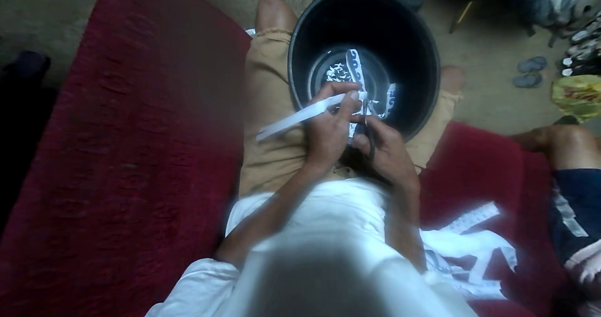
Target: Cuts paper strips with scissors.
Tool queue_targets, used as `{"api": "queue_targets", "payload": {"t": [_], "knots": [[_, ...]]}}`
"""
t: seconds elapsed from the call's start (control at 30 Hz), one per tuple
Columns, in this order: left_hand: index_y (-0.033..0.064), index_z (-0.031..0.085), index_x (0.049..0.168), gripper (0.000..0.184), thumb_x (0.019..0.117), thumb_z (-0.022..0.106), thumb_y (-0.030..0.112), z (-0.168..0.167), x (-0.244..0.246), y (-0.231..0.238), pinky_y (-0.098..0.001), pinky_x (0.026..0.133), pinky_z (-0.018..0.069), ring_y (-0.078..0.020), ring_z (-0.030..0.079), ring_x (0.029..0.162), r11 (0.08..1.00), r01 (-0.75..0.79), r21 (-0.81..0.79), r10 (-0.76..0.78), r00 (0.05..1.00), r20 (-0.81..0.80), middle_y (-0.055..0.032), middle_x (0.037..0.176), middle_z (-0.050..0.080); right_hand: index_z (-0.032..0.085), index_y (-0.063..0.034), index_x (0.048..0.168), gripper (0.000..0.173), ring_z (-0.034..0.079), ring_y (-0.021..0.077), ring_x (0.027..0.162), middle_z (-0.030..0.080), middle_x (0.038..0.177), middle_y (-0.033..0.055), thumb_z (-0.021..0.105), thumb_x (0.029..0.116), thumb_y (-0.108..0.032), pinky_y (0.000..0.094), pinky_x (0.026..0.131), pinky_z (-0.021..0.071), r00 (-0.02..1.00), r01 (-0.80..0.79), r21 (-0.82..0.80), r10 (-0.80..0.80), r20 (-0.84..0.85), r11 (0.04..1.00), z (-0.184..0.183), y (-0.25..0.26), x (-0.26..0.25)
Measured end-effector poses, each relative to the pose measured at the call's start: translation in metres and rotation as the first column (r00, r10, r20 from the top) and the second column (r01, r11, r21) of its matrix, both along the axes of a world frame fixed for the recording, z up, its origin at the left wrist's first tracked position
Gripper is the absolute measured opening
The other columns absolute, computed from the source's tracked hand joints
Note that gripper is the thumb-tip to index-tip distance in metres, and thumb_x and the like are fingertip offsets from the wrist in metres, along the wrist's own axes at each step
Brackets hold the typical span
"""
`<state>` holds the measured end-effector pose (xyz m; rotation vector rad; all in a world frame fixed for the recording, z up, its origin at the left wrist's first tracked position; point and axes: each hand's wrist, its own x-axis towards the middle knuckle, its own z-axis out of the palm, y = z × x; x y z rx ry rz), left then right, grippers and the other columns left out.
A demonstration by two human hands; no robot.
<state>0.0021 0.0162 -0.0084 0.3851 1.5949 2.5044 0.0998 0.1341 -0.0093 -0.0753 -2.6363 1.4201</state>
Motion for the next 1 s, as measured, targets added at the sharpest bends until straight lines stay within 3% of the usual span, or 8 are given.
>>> {"api": "queue_targets", "payload": {"t": [0.53,0.7,1.0], "knots": [[-0.0062,0.064,0.111,0.012,0.1001,0.059,-0.002,-0.0011,0.0011,0.0015,-0.0306,0.073,0.0633,-0.0161,0.07,0.077,1.0,0.017,0.004,-0.017,1.0,0.0,-0.012,0.096,0.07,0.062,-0.0147,0.127,0.04,0.049,0.0086,0.047,0.057,0.068,-0.0011,0.053,0.104,-0.047,0.0235,0.039,0.042,1.0,0.03,-0.003,-0.03,0.005,1.0,-0.0022,-0.0003,0.0025],[-0.0055,0.063,0.11,0.011,0.1002,0.058,-0.003,-0.0013,0.0012,0.0014,-0.0292,0.072,0.0629,-0.0148,0.07,0.077,1.0,0.019,0.013,-0.019,1.0,-0.007,-0.0106,0.096,0.07,0.062,-0.0109,0.128,0.038,0.05,0.007,0.051,0.058,0.074,-0.0004,0.053,0.1052,-0.041,0.022,0.043,0.0436,0.999,0.008,-0.004,-0.008,-0.038,1.0,-0.0034,-0.0001,-0.0016],[-0.0057,0.065,0.11,0.012,0.1,0.059,-0.002,-0.0012,-0.0003,0.0015,-0.0307,0.072,0.063,-0.0163,0.07,0.077,1.0,0.01,0.006,-0.01,1.0,0.017,-0.0114,0.095,0.069,0.062,-0.0127,0.129,0.03,0.05,0.0081,0.049,0.059,0.072,0.0002,0.057,0.1046,-0.029,0.0217,0.041,0.0435,0.999,0.038,-0.038,-0.039,-0.028,0.999,-0.005,-0.001,-0.0018]]}}
